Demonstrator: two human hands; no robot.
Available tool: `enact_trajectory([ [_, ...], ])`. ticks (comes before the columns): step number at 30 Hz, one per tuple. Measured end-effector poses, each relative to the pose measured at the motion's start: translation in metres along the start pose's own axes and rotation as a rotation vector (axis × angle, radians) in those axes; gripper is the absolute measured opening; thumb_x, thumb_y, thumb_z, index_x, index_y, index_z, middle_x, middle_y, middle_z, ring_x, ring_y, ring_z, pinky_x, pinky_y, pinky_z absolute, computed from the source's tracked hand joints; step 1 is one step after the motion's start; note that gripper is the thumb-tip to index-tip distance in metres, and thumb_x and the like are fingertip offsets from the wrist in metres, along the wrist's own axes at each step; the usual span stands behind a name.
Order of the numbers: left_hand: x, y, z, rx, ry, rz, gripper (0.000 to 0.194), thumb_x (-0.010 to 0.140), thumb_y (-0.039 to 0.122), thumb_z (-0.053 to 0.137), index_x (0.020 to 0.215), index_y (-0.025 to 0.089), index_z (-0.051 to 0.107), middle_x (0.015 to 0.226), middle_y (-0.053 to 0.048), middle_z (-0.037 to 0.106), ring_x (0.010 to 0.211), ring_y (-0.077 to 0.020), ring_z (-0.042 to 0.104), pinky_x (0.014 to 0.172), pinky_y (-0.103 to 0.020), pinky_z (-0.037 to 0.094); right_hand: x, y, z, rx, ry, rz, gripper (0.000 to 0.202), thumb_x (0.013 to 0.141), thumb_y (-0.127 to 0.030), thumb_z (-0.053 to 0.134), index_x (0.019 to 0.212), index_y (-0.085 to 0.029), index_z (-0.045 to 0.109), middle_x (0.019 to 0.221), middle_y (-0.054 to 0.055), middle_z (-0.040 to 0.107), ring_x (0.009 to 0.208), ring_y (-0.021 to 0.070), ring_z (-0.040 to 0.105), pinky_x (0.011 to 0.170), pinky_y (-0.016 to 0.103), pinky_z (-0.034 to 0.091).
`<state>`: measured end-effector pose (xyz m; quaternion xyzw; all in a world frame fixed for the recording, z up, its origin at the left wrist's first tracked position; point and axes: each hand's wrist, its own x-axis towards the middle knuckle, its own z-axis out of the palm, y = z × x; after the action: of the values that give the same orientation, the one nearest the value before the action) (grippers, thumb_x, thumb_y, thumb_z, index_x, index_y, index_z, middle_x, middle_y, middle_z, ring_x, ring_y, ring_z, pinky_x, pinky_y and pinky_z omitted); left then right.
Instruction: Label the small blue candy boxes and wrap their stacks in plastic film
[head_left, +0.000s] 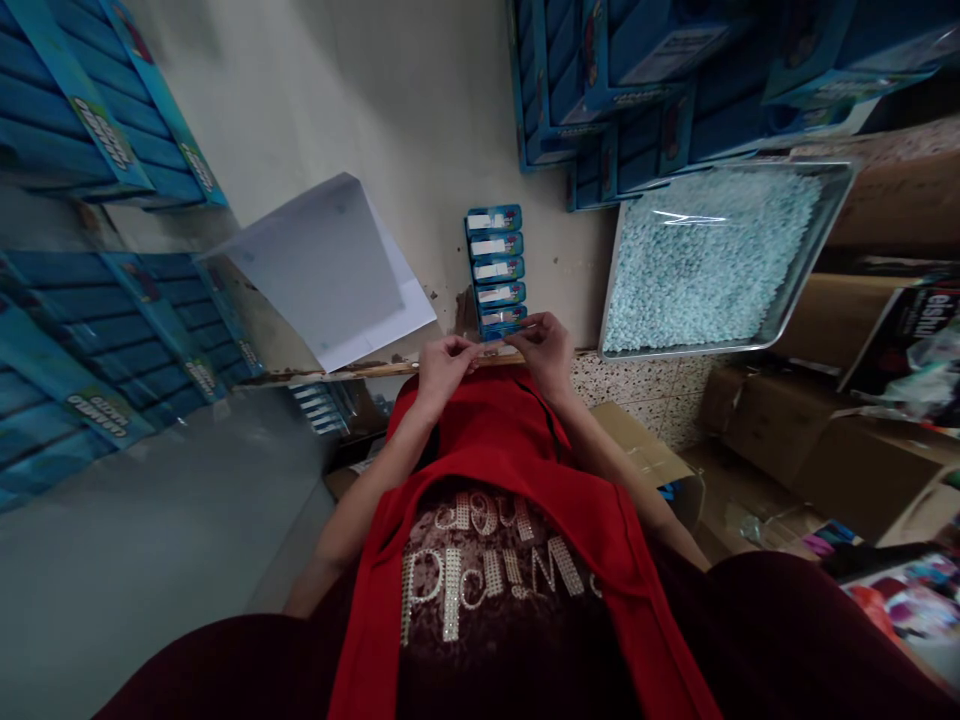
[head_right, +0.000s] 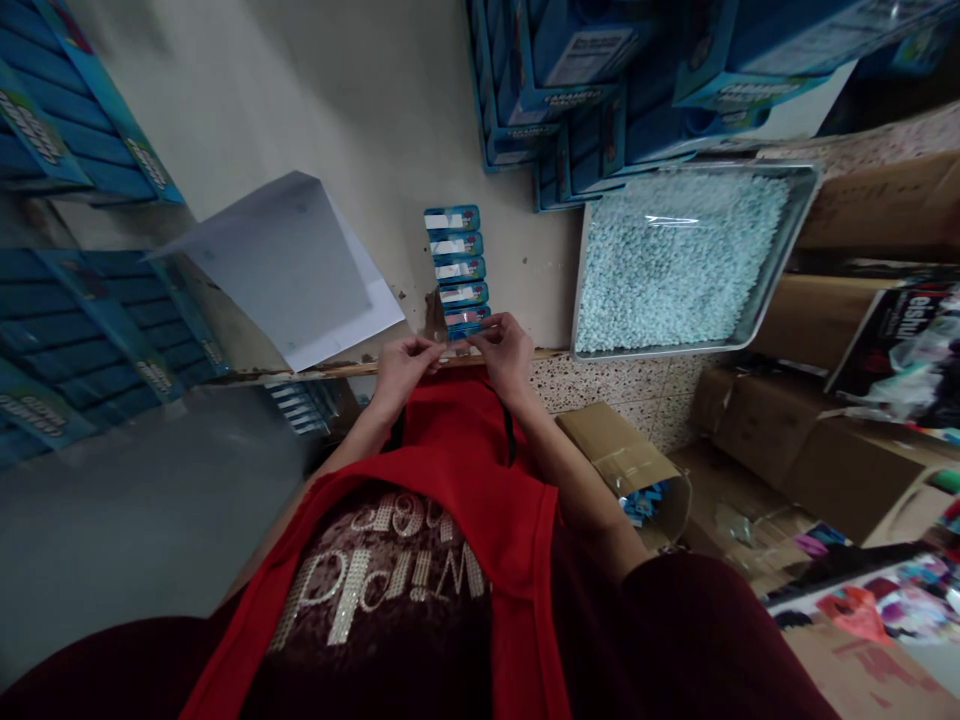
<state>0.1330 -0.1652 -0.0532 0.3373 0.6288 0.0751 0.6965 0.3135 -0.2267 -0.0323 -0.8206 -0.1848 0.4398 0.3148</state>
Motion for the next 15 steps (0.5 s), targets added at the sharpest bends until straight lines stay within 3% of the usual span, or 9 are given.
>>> enact_trajectory([
  [4,0.01,0.002,0.0,0.011,0.021,0.014,0.018,0.081,0.033,0.087,0.076,0.018,0.077,0.061,0.0,0.07,0.057,-0.017,0.068,0.058,-0.027,0.055,0.007,0.004,0.007,0.005,0.024,-0.057,0.033,0.081,-0.045,0.082,0.096,-0.024,0.061,0.079,-0.002,0.075,0.076,0.0184,0.076,0.075,0.032,0.054],
  [12,0.022,-0.008,0.004,-0.012,0.041,-0.016,0.015,0.08,0.031,0.087,0.077,0.019,0.077,0.063,0.0,0.071,0.059,-0.0167,0.069,0.06,-0.026,0.054,0.009,0.002,0.011,-0.116,0.005,-0.002,0.033,0.081,-0.04,0.081,0.093,-0.026,0.053,0.081,-0.003,0.073,0.078,0.0182,0.073,0.078,0.033,0.054],
  [15,0.028,-0.013,0.007,-0.118,0.01,-0.065,0.021,0.074,0.032,0.092,0.077,0.017,0.078,0.063,-0.001,0.071,0.059,-0.0148,0.066,0.06,-0.025,0.053,0.011,0.004,0.009,-0.22,0.083,-0.06,0.037,0.081,-0.044,0.081,0.094,-0.026,0.052,0.082,-0.003,0.068,0.077,0.0173,0.067,0.078,0.033,0.05],
])
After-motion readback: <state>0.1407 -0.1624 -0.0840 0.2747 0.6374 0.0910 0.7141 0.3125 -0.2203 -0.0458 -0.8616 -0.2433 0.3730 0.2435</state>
